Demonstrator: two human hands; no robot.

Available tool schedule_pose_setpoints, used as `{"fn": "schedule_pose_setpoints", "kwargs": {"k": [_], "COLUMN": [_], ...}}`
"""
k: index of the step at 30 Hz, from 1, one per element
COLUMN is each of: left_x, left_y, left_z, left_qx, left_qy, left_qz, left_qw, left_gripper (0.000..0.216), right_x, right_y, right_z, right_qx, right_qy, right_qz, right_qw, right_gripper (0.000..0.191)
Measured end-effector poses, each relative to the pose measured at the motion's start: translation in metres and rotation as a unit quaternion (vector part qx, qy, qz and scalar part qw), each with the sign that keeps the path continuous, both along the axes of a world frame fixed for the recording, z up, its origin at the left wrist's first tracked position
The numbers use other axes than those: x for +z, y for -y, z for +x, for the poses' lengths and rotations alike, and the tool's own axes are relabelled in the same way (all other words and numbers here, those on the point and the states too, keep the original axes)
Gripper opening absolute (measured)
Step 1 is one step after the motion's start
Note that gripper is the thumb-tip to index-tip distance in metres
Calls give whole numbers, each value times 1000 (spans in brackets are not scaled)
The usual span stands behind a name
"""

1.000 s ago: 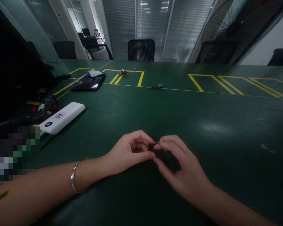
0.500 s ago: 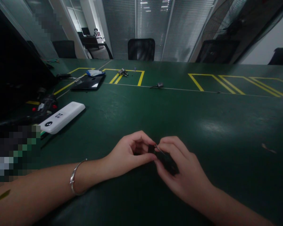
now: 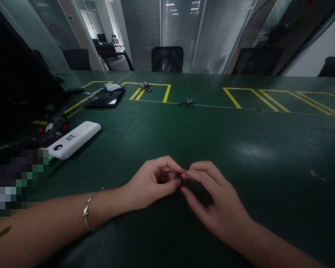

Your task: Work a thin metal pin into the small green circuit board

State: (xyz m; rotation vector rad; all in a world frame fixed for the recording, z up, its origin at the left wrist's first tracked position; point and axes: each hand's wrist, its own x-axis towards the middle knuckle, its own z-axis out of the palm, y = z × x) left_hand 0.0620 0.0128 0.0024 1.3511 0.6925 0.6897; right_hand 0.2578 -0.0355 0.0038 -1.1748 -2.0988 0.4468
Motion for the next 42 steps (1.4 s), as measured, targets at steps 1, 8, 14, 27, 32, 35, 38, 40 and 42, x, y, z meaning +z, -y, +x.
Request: {"fn": "schedule_pose_setpoints", "kwargs": {"k": [1, 8, 14, 27, 32, 35, 38, 40, 42], "left_x": [1, 1, 1, 4, -1, -1, -1, -1, -1], "left_y": [0, -5, -8, -8, -9, -10, -10, -9, -9], "left_z": [0, -3, -3, -4, -5, -6, -7, -8, -9], "left_qx": [2, -16, 7, 27, 51, 56, 57, 60, 62], "left_qy": [-2, 7, 17, -20, -20, -30, -72, -90, -102], "left_qz": [-3, -32, -21, 69, 51, 80, 146, 186, 212], "left_qw": [1000, 999, 1000, 997, 997, 995, 985, 977, 970], "left_gripper": [15, 16, 18, 25, 24, 22, 22, 21, 21], "right_x": [0, 4, 2, -4, -4, -3, -3, -3, -3], "right_y": [0, -1, -2, -4, -4, -4, -5, -6, -6], "right_z": [1, 3, 3, 5, 5, 5, 5, 5, 4], "right_qx": [-1, -22, -12, -27, -15, -13, -12, -10, -10], "right_qy": [-11, -67, -72, -39, -56, -56, -52, -49, -46], "right_qz": [-2, -42, -74, -47, -45, -37, -29, -23, -16], "right_qw": [1000, 997, 995, 998, 997, 998, 998, 998, 999], "right_gripper": [20, 12, 15, 23, 29, 31, 32, 32, 32]}}
